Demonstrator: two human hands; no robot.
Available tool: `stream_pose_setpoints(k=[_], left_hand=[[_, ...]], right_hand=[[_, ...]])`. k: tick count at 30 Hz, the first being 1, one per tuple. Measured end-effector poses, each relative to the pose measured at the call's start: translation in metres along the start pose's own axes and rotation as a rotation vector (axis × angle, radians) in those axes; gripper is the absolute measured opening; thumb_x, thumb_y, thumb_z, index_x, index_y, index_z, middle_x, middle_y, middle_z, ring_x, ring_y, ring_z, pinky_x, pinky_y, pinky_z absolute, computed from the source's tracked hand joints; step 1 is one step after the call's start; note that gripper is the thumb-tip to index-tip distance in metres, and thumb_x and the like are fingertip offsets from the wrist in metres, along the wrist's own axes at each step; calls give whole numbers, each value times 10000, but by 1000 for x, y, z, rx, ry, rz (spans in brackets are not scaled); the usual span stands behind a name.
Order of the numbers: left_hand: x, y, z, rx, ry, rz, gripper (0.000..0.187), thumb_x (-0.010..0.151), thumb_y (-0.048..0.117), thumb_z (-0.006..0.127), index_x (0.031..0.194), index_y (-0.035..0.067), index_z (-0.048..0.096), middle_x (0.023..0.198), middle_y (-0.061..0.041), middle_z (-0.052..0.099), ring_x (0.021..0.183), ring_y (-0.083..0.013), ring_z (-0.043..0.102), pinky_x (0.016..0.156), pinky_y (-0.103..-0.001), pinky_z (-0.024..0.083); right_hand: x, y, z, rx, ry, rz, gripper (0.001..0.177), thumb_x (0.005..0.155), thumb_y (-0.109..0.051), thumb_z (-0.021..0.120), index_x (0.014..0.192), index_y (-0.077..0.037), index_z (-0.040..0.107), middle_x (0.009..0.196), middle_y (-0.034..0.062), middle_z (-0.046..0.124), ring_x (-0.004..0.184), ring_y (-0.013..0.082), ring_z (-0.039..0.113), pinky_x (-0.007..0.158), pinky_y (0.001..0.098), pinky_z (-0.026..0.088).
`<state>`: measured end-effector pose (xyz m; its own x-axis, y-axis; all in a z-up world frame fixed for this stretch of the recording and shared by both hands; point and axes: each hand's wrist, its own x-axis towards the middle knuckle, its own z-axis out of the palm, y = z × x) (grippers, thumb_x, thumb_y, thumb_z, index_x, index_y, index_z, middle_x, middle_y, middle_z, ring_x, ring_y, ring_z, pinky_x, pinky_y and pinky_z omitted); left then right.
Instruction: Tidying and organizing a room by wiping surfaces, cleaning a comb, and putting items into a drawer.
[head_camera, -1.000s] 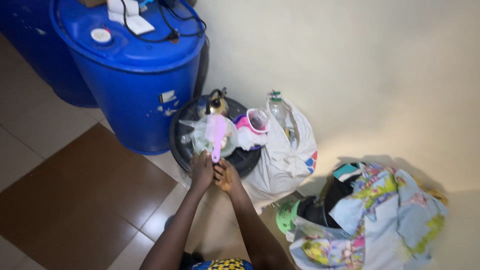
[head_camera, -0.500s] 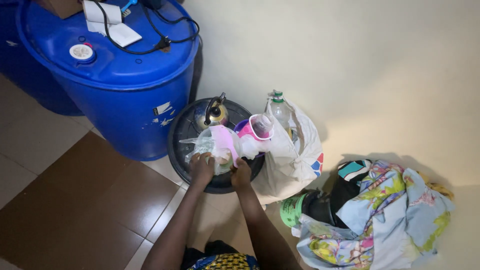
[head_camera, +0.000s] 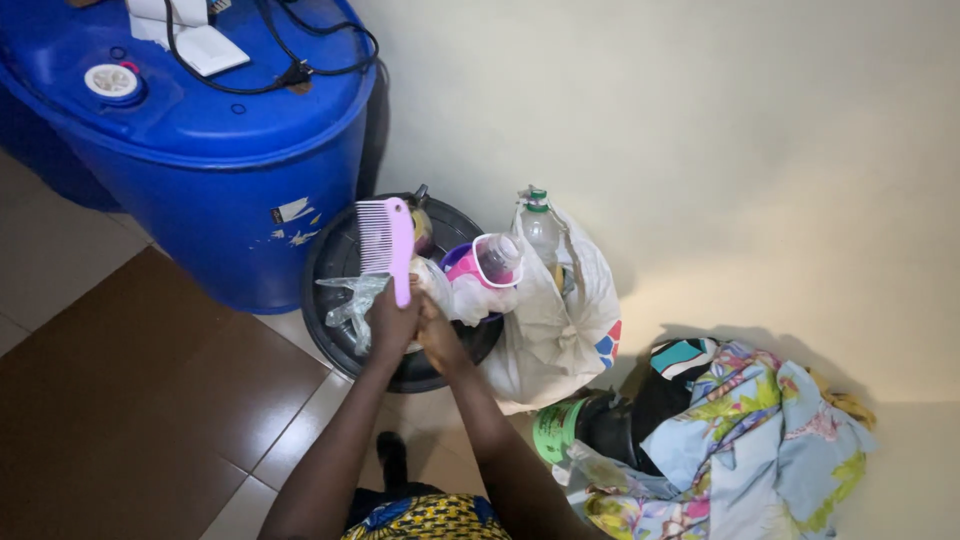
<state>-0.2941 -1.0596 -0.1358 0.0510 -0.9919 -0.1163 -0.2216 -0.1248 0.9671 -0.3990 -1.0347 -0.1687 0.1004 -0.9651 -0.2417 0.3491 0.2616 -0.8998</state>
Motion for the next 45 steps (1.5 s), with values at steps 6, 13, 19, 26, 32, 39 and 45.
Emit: stream_pose_setpoints(k=[6,13,19,26,32,39,45], left_hand=[[15,-30,-20,-53,245,78,240,1032,281,586,1132,88,688,977,-147,745,914,-329,723,781,-432,535],[3,-18,-35,-53,281,62,247,1033,291,584,1123,88,692,909,-131,734,873,-299,728,788,-420,537],[-2,-20,-40,-38,249,46,241,1026,294,593,1124,103,701,899,-139,733,859,-290,721,780,-412,530],[30,-77,-21,-46,289,262,198,973,213,682,1019,24,647,917,-148,667,854,-305,657,782,-433,509],[35,-56,-4,-321,80,167,286,945,223,748,1068,9,604,898,-92,627,822,-207,585,754,-396,494],[22,-3,-14,-315,68,85,339,862,264,814,1021,42,612,855,-60,662,770,-149,607,718,-326,520],[49,-49,17,-450,-127,233,294,932,203,767,1054,21,571,884,-34,557,816,-131,547,744,-322,495]], right_hand=[[19,24,-34,-523,318,-27,391,874,-223,791,1191,-56,635,977,90,679,801,170,598,685,303,479],[54,23,-73,-1031,811,-442,776,597,-284,1016,1163,60,611,1064,277,616,972,387,610,787,430,502],[93,63,-113,-900,418,-57,415,854,-318,802,1146,-32,732,1048,152,779,986,268,757,869,347,561],[53,-52,-62,198,-6,-70,331,970,-219,727,1240,-112,568,1280,81,617,1216,245,601,952,495,548],[34,-64,-37,408,-174,137,468,932,-250,726,1337,-81,563,1276,124,661,1147,283,665,969,471,587],[62,-9,-81,-56,102,25,496,958,-153,721,1370,13,502,1107,125,684,902,267,685,716,393,568],[4,-93,-26,-402,-98,-215,832,763,31,685,1478,-237,355,1096,10,621,951,109,657,789,261,569]])
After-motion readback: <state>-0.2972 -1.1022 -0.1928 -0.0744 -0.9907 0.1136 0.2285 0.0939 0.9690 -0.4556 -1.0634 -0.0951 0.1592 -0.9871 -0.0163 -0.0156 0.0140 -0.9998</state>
